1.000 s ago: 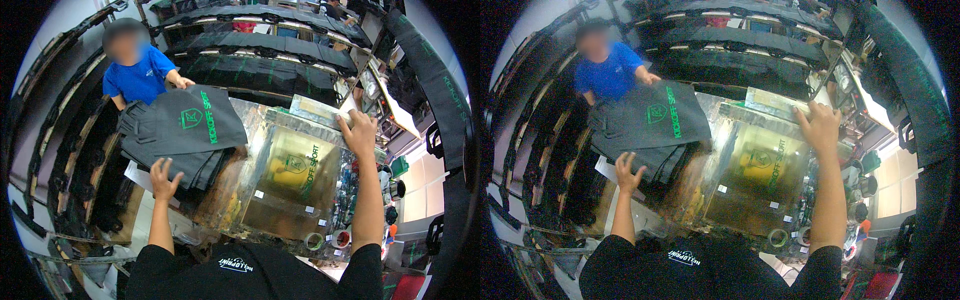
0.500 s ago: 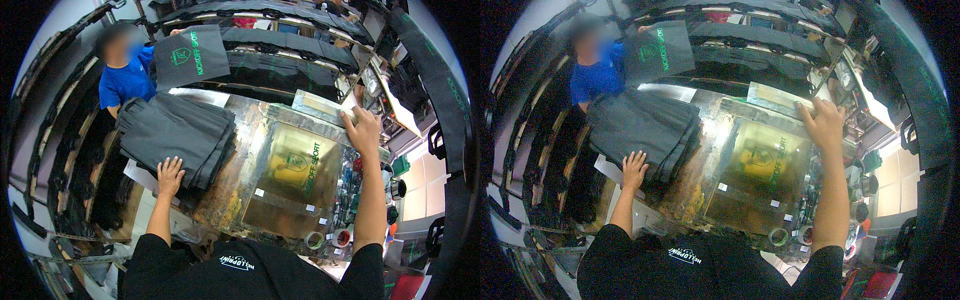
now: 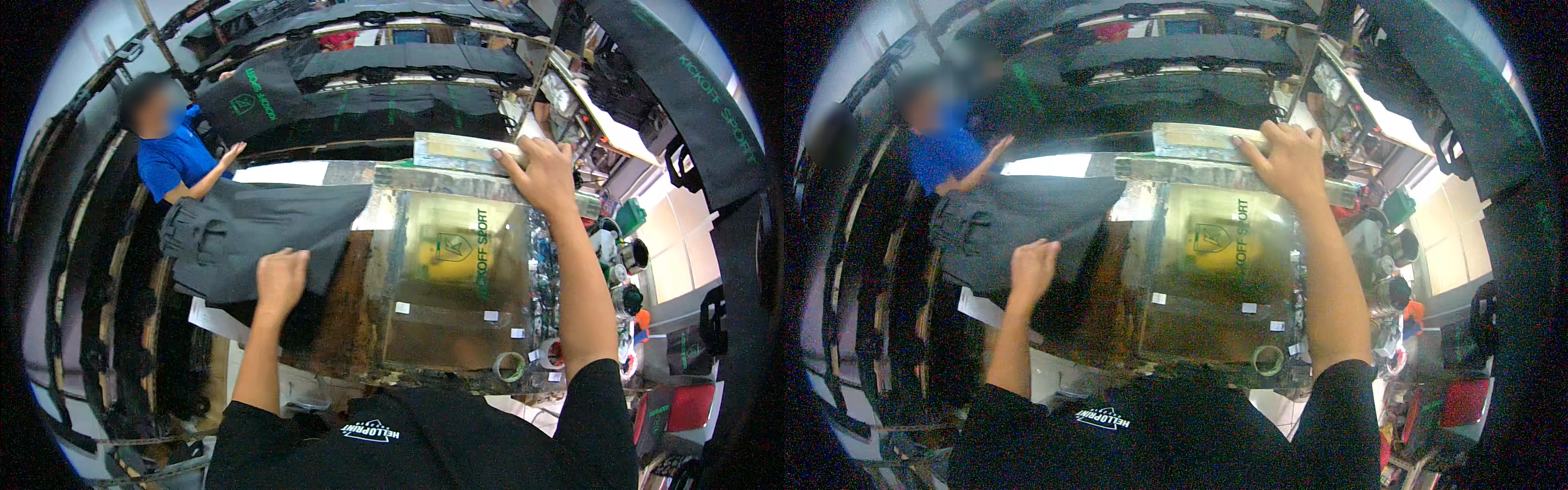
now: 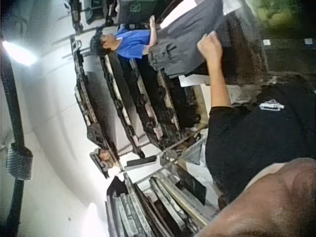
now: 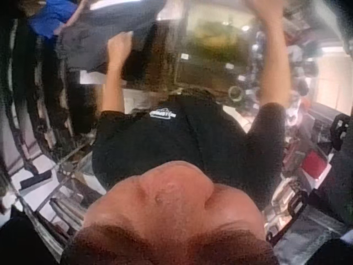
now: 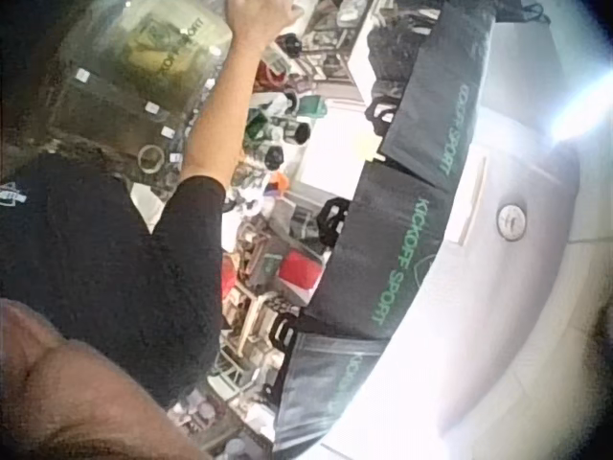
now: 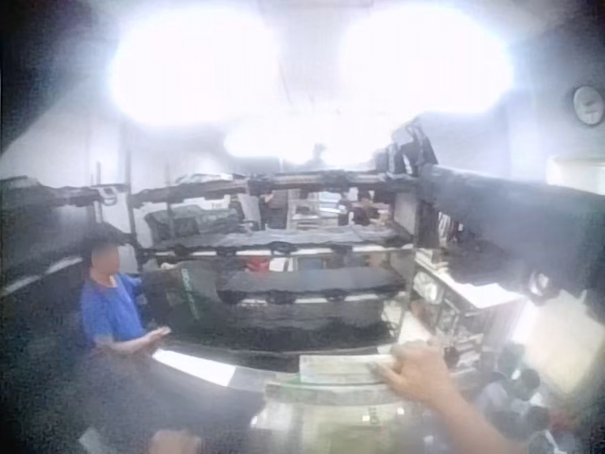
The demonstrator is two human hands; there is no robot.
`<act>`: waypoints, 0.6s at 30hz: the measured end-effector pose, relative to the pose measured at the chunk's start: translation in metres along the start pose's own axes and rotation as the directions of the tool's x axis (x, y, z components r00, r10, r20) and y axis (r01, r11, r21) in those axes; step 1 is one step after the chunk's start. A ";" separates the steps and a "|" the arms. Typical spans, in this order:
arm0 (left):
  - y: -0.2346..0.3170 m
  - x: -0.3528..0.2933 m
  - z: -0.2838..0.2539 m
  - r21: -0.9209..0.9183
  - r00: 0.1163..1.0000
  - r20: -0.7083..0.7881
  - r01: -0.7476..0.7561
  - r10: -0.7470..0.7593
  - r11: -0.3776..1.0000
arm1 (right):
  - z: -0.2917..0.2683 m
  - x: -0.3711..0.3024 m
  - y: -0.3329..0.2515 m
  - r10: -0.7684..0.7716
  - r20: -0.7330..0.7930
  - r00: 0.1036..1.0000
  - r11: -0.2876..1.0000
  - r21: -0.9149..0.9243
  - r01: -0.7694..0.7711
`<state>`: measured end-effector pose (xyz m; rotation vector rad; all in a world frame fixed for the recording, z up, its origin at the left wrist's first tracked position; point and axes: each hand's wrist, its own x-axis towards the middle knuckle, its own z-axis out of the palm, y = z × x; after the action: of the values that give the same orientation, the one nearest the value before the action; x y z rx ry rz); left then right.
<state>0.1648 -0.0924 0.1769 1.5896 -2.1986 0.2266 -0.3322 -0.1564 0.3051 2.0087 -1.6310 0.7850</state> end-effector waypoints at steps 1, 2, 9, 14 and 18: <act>0.034 0.005 0.010 0.044 0.995 0.100 -0.033 0.029 0.998 | 0.004 0.000 0.002 0.001 0.002 1.000 1.000 -0.002 -0.001; 0.070 0.011 0.024 0.079 0.978 0.202 -0.077 0.060 0.994 | 0.005 -0.002 0.003 0.007 0.006 1.000 1.000 -0.011 -0.007; 0.224 -0.041 0.213 -0.316 0.960 0.217 -0.100 0.175 0.943 | 0.004 0.005 -0.003 0.000 0.029 1.000 1.000 0.010 -0.001; 0.208 -0.091 0.224 -0.355 0.789 0.447 -0.276 0.422 0.893 | 0.009 -0.001 0.002 0.015 0.018 1.000 1.000 0.018 -0.016; 0.219 -0.080 0.235 -0.379 0.753 0.447 -0.330 0.483 0.865 | 0.010 0.008 0.008 0.030 0.011 0.999 0.998 0.049 -0.031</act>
<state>-0.0749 -0.0357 -0.0445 1.0697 -2.8391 -0.4474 -0.3368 -0.1705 0.3031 2.0292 -1.6666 0.8356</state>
